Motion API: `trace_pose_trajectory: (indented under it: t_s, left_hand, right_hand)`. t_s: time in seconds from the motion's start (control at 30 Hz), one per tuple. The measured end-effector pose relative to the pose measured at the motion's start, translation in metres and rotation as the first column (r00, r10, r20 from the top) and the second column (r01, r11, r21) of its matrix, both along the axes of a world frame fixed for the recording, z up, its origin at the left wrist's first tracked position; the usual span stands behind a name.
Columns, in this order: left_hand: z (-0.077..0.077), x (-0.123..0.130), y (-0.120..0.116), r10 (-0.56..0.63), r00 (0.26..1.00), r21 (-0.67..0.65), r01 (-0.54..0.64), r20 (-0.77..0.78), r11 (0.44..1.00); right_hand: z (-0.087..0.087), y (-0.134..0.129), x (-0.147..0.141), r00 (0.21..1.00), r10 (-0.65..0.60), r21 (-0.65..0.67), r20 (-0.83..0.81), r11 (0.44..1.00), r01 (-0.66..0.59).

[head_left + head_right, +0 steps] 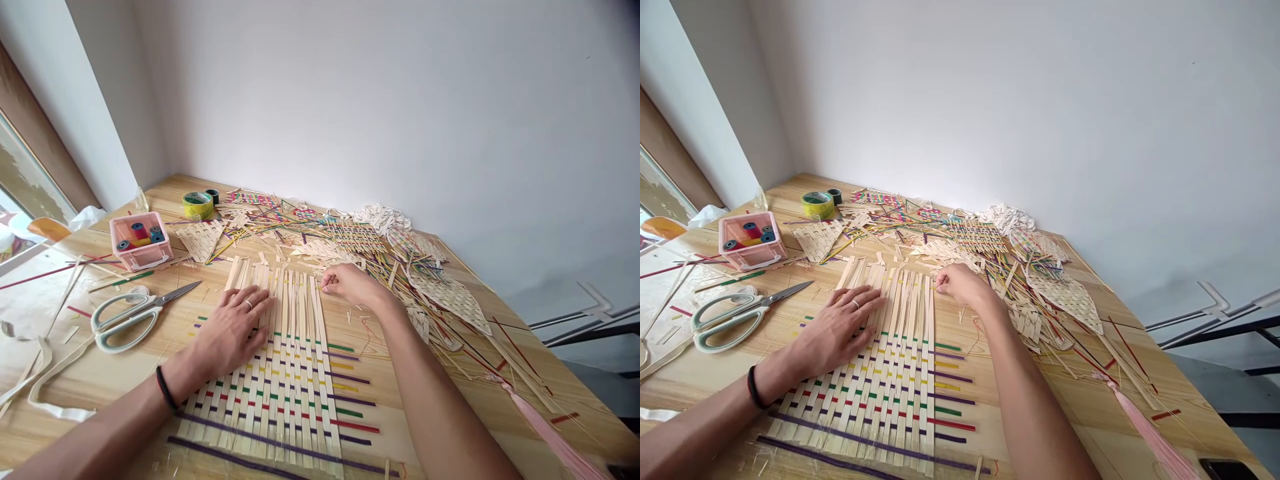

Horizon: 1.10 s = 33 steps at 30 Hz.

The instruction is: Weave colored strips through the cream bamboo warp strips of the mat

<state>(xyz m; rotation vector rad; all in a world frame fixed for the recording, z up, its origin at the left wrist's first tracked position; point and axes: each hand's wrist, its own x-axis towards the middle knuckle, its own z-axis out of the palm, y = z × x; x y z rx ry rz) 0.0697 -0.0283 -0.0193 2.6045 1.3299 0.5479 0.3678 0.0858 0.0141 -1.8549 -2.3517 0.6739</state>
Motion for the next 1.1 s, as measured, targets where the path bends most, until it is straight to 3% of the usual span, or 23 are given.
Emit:
trace_pose_trajectory:
  t_s: [0.5, 0.7, 0.9, 1.1]
  left_hand:
    - [0.002, 0.001, 0.000, 0.004, 0.999, 0.020, -0.004, 0.031, 1.000]
    - [0.002, 0.001, -0.001, 0.007, 1.000, 0.020, -0.008, 0.015, 1.000]
    - [0.002, 0.002, -0.002, 0.011, 1.000, 0.019, -0.011, 0.004, 1.000]
    - [0.003, 0.002, -0.002, 0.008, 1.000, 0.022, -0.008, -0.001, 1.000]
  right_hand:
    - [-0.003, 0.002, -0.001, 0.998, 0.009, 0.090, -0.057, 0.996, -0.004]
    - [0.016, -0.008, -0.010, 0.994, 0.043, 0.124, -0.103, 0.992, -0.030]
    - [0.039, -0.022, -0.051, 0.978, 0.156, 0.245, -0.136, 0.962, -0.119]
    - [0.030, -0.001, -0.109, 0.971, 0.233, 0.247, -0.044, 0.945, -0.216]
